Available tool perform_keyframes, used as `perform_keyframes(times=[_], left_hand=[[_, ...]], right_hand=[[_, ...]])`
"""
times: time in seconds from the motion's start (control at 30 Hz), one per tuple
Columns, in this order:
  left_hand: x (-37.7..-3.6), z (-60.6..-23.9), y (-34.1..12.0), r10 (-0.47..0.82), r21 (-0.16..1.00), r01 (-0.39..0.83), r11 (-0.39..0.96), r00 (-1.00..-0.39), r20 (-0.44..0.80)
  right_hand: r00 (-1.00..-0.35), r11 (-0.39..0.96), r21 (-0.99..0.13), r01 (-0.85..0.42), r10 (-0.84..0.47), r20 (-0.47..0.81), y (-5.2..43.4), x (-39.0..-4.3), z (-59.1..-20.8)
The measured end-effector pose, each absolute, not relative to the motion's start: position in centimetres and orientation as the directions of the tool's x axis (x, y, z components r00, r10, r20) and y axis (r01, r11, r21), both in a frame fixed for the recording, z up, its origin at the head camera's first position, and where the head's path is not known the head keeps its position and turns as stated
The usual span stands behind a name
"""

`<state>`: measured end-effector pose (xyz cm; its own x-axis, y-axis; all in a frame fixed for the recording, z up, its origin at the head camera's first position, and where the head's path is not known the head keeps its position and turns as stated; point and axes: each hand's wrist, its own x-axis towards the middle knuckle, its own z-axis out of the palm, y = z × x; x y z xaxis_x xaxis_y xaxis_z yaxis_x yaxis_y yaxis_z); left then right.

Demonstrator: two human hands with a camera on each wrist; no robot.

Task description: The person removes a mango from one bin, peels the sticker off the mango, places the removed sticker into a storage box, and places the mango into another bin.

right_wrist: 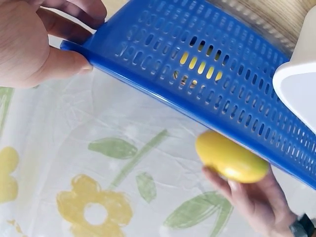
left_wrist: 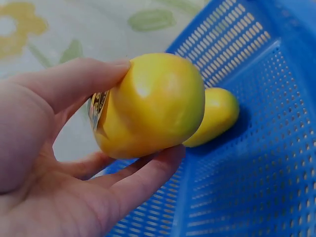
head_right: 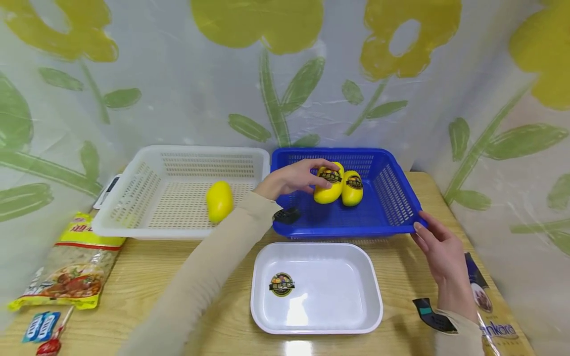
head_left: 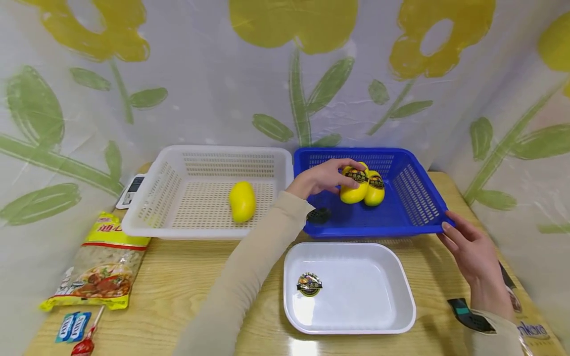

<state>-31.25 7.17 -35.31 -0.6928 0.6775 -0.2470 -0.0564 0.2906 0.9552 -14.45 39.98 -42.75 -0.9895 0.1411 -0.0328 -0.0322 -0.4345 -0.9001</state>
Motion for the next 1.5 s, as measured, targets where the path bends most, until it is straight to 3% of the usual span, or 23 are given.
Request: perform_keyframes(times=[0.47,0.97,1.3,1.5], left_hand=[[-26.8,-31.9,1.5,0.688,0.901,0.278,0.332,-0.725,-0.03],[-21.0,-32.0,-3.2,0.661,0.846,0.415,0.336,-0.743,0.102],[-16.3,-34.0,-8.5,0.607,0.883,0.334,0.33,-0.791,0.072],[-12.8,-34.7,-11.6,0.616,0.883,0.315,0.348,-0.787,0.038]], right_hand=[[-0.994,-0.461,-0.887,-0.024,0.105,-0.028,39.9,-14.3,-42.7],[-0.995,-0.458,-0.889,-0.03,0.098,-0.016,40.0,-14.3,-42.8],[-0.996,-0.462,-0.886,-0.033,0.088,-0.009,40.0,-14.2,-42.8],[-0.996,-0.476,-0.878,-0.038,0.084,-0.002,39.9,-14.3,-43.0]])
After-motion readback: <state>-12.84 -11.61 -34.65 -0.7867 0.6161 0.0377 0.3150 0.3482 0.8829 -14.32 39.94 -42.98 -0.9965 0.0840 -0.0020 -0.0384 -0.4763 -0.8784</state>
